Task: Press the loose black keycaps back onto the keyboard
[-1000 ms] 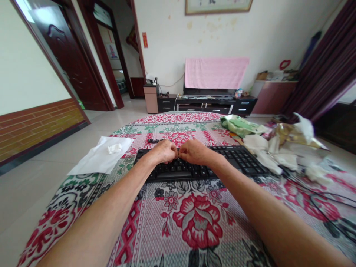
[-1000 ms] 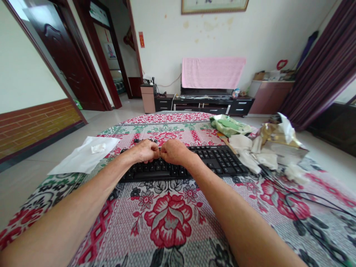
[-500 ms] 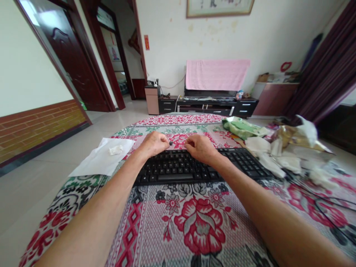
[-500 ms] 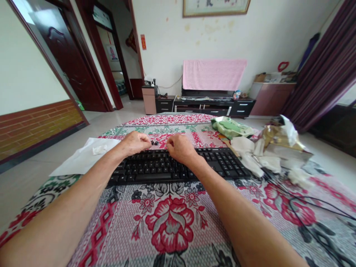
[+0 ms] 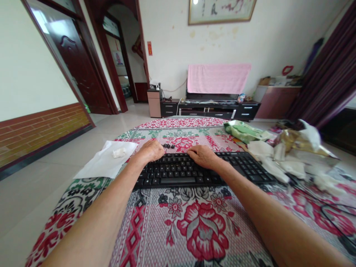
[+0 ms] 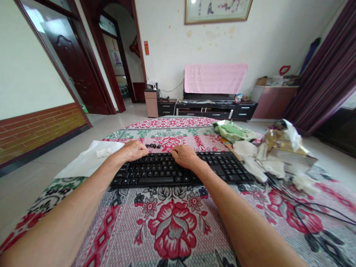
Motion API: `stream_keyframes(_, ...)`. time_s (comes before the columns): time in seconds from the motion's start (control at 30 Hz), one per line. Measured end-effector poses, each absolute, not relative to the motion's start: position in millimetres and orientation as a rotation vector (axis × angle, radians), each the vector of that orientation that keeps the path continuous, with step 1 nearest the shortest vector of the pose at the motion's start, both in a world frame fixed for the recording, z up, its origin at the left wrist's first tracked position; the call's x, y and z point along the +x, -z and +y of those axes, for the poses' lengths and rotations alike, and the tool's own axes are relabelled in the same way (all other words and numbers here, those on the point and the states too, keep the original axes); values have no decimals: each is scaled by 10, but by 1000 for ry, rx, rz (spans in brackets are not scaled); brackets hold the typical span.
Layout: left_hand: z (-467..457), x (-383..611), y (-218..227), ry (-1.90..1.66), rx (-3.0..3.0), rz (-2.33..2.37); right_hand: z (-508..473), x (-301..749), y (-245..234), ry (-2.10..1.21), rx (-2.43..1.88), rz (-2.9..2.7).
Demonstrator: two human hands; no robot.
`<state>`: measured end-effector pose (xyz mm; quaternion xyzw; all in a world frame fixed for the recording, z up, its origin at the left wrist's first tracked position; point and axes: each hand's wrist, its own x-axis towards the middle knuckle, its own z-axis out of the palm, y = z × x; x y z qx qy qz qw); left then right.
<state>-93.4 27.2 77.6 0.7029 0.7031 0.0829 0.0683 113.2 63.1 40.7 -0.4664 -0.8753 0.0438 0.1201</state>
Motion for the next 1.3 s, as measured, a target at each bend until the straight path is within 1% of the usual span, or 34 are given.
stream_keyframes(0.07, 249, -894, -811, -92, 2171, 2101, 637, 1132, -415, -117, -1372, -2575)
stream_keyframes(0.13, 230, -874, -825, -46, 2179, 2104, 639, 1136, -423, -109, -1373, -2589)
stream_keyframes(0.33, 230, -919, -744, -178, 2211, 2009, 626, 1156, -400, -62, -1367, -2602)
stream_keyframes(0.67, 38, -860, -460, -303, 2310, 2283, 497, 1180, -456, -11, -1452, -2614)
stream_keyframes(0.87, -92, -755, -404, -365, 2379, 2248, 151, 1315, -479, -59, -1505, -2380)
stream_keyframes(1.0, -114, -672, -348, -438, 2306, 2351, -16, 1420, -443, -50, -1486, -2278)
stream_keyframes(1.3, -69, -670, -207, -500, 2333, 2456, -68, 1432, -273, -41, -1434, -2174)
